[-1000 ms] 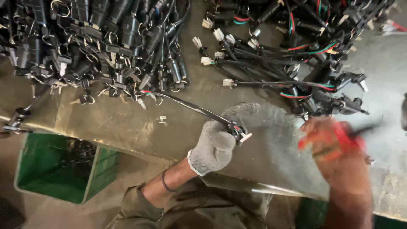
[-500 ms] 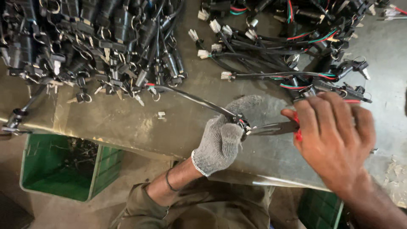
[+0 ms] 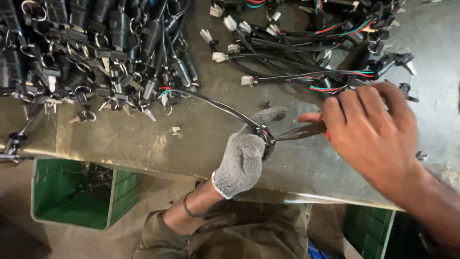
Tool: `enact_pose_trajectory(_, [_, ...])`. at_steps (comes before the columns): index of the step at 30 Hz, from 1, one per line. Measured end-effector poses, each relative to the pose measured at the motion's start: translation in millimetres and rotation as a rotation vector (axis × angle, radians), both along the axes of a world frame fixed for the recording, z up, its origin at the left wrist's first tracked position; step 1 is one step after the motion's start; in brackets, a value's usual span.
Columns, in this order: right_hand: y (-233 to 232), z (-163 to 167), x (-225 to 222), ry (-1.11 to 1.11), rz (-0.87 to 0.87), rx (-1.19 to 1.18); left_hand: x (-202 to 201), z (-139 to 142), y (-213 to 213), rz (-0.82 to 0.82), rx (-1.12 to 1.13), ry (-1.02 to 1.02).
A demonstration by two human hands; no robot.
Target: The person processes cable assemblies at a workbench, using pliers to strip and crimp the ends of black multi-conductor wires and fitting terminals onto the exposed conductors. Finished cables are set aside in piles, and the person gathers completed cables together at the end.
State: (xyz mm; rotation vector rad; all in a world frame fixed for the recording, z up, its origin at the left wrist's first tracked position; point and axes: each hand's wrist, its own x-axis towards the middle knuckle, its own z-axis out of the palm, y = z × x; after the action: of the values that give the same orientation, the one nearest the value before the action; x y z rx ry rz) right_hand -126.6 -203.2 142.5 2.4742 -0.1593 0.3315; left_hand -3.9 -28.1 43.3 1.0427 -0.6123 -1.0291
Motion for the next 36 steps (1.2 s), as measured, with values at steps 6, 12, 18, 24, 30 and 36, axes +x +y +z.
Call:
enact_pose_trajectory(6, [0.8,7.2,-3.0,0.039,0.013,-0.072,-0.9,4.9,1.0,-0.033,0.045,0.028])
enact_pose_trajectory(12, [2.9,2.6,-1.5,-0.034,0.035,0.020,0.7,13.1,4.2,-0.070,0.060,0.017])
enact_pose_trajectory(18, [2.7,-4.7,-4.4,-0.059,0.035,0.198,-6.3,-7.1,6.6,-0.007,0.024,0.003])
enact_pose_trajectory(24, [4.1,-15.3,-5.8,-0.119,0.035,0.337,-16.0,-54.3,21.3,0.062,0.066,-0.153])
enact_pose_trajectory(30, [5.9,-18.3,-6.7,-0.143,0.063,0.308,-21.4,-72.9,21.1,0.257,-0.008,-1.534])
enact_pose_trajectory(36, [1.3,-17.7,-2.7,-0.166,0.140,0.319,-16.5,-21.8,13.6,-0.092,0.074,0.083])
